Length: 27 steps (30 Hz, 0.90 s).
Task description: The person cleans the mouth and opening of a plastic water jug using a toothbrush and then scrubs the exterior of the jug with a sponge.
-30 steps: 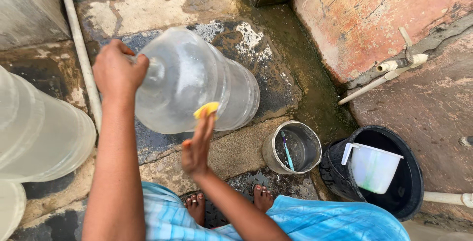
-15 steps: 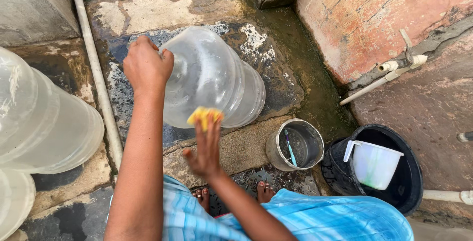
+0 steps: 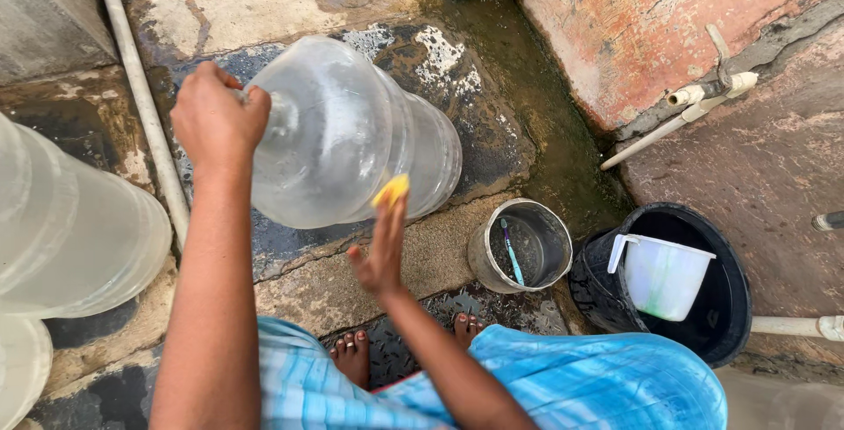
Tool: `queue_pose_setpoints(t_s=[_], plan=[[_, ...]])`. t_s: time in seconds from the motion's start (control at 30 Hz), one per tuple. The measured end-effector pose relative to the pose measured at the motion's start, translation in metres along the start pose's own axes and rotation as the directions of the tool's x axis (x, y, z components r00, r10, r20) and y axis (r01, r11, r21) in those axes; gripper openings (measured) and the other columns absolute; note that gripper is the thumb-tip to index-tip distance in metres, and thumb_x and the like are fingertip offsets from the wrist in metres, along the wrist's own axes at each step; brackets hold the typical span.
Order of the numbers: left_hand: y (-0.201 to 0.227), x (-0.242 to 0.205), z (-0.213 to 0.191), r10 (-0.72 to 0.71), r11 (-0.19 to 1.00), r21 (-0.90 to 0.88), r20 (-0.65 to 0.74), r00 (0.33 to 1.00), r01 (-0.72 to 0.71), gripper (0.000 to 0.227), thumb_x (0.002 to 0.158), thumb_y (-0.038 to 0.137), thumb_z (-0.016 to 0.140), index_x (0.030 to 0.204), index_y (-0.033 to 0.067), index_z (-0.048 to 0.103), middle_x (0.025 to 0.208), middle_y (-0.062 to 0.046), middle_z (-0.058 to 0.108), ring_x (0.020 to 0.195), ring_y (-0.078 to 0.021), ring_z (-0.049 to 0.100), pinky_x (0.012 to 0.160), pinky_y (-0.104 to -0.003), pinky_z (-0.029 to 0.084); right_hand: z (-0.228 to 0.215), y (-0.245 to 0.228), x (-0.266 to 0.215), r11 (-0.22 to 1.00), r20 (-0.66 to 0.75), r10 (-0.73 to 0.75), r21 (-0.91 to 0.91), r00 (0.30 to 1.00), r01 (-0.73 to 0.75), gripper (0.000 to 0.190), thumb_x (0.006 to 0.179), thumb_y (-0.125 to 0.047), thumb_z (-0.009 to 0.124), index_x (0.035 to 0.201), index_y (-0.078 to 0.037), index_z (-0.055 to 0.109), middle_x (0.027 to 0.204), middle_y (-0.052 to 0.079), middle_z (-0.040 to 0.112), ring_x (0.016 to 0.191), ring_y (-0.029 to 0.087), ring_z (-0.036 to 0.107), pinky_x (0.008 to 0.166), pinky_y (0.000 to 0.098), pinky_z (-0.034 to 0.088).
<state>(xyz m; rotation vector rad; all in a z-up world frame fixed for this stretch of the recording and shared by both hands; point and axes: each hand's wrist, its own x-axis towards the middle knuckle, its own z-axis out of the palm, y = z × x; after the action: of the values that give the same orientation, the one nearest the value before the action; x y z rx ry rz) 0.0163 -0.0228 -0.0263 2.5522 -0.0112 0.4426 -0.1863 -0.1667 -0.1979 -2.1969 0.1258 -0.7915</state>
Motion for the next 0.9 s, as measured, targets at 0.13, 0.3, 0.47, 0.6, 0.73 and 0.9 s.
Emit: queue_pose_setpoints(t_s=[0.13,0.3,0.47,0.6,0.73,0.9], plan=[[-0.005,0.002,-0.005,0.126,0.992,0.011,0.024,0.992,-0.127,0.03,0.08,0.027,0.083,0.09,0.0045,0.066,0.096,-0.018,0.069,0.084,-0.0342,0.067,0.079,-0.046,0.053,0.004,0.003,-0.011,1.0,0.049,0.024,0.004,0.999,-0.024,0.097,0.098,-0.081,0.01,0.165,-0.011,0.001,0.17,0.022,-0.014,0.159,0.041,-0.002,0.128,0.0604,0.007],[-0.007,-0.002,-0.018,0.057,0.997,-0.05,0.13,0.99,-0.05,0.023,0.081,0.021,0.082,0.093,0.0064,0.07,0.09,-0.013,0.07,0.077,-0.0241,0.067,0.077,-0.042,0.054,-0.009,0.056,0.077,0.972,0.001,0.141,0.19,0.99,-0.139,0.096,0.098,-0.081,0.002,0.165,-0.012,0.009,0.175,0.014,0.011,0.163,0.036,0.003,0.132,0.0601,0.002],[-0.03,0.006,-0.01,-0.084,0.996,-0.024,0.153,0.985,0.089,0.019,0.085,0.015,0.08,0.098,0.0056,0.07,0.093,-0.012,0.071,0.079,-0.0213,0.069,0.074,-0.039,0.057,-0.012,0.123,0.059,0.942,0.006,0.333,-0.032,0.943,-0.333,0.1,0.092,-0.08,-0.003,0.164,-0.013,0.012,0.173,0.015,0.007,0.16,0.034,0.001,0.125,0.061,-0.011],[-0.06,0.015,-0.001,0.061,0.998,0.007,0.051,0.997,-0.061,0.025,0.081,0.014,0.085,0.096,0.0011,0.071,0.087,-0.017,0.073,0.072,-0.0263,0.071,0.07,-0.043,0.058,-0.014,0.129,0.031,0.972,0.029,0.235,-0.02,0.972,-0.234,0.098,0.095,-0.081,-0.002,0.165,-0.013,0.011,0.174,0.013,0.008,0.162,0.032,0.003,0.131,0.0586,-0.004],[-0.093,0.03,0.027,-0.166,0.945,-0.251,0.192,0.967,0.212,0.038,0.091,0.025,0.078,0.114,-0.0002,0.062,0.096,-0.018,0.07,0.075,-0.0255,0.069,0.061,-0.043,0.058,0.021,0.06,0.03,0.991,0.015,0.022,0.132,1.0,-0.024,0.099,0.095,-0.083,0.0,0.165,-0.013,0.002,0.175,0.011,0.002,0.164,0.032,-0.001,0.134,0.0572,-0.002],[-0.138,0.035,0.051,-0.182,0.96,-0.164,0.245,0.952,0.226,0.035,0.095,0.03,0.069,0.119,0.0054,0.063,0.102,-0.017,0.068,0.082,-0.0267,0.068,0.064,-0.043,0.058,0.027,0.114,0.047,0.979,-0.051,0.204,0.027,0.978,-0.203,0.104,0.093,-0.085,-0.007,0.165,-0.011,0.004,0.176,0.012,0.001,0.162,0.035,-0.001,0.134,0.0571,-0.001]])
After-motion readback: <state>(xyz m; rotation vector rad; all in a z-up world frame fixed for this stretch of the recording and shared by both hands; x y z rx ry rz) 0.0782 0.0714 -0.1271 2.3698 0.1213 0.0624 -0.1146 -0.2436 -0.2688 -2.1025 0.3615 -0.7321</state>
